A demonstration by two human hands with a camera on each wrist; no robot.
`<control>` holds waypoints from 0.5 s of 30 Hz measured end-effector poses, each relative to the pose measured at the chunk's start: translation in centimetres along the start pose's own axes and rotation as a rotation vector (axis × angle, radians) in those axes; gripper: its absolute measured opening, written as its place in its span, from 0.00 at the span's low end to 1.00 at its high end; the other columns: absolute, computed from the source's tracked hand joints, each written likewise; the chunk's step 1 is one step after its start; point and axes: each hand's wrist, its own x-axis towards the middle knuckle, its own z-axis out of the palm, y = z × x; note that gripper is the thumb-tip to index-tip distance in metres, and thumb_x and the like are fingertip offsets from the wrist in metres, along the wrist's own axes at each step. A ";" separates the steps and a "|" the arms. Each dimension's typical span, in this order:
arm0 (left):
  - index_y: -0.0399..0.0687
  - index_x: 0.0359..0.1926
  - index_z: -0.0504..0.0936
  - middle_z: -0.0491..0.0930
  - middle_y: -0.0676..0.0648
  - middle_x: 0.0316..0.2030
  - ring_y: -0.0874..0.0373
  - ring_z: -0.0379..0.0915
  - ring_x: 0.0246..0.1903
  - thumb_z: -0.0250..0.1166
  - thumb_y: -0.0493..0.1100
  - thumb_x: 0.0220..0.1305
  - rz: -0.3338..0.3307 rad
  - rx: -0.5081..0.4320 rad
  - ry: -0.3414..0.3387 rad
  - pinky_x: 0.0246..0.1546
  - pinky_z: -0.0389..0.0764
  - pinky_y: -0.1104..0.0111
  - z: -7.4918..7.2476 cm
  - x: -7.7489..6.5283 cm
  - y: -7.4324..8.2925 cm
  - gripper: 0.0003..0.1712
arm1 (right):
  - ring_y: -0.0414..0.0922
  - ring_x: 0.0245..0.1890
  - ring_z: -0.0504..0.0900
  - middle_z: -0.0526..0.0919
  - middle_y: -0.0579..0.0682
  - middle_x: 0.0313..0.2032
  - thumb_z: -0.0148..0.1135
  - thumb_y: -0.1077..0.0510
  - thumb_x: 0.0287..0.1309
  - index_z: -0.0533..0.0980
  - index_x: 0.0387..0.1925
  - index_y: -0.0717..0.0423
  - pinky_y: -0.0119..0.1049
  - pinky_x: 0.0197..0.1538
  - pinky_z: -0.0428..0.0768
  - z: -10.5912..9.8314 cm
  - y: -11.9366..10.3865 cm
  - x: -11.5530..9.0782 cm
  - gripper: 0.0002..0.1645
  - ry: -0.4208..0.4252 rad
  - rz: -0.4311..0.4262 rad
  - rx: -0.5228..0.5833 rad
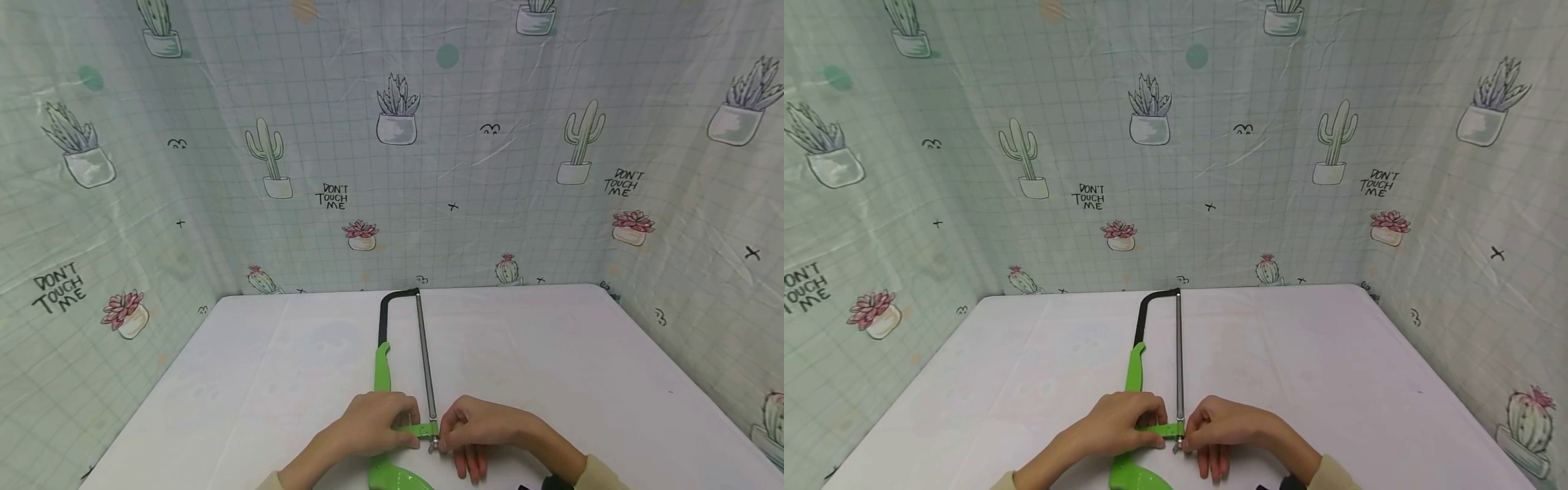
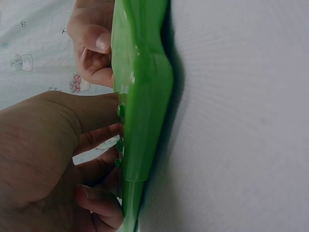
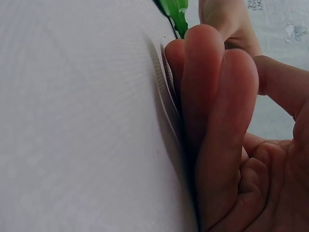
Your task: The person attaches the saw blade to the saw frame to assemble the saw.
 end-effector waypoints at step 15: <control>0.66 0.35 0.84 0.76 0.67 0.27 0.73 0.68 0.28 0.76 0.60 0.55 0.012 0.006 0.008 0.30 0.69 0.73 -0.1 -0.1 0.1 0.13 | 0.34 0.15 0.82 0.72 0.92 0.34 0.60 0.59 0.66 0.80 0.38 0.64 0.27 0.19 0.78 -0.1 0.0 -0.1 0.10 -0.020 -0.009 0.022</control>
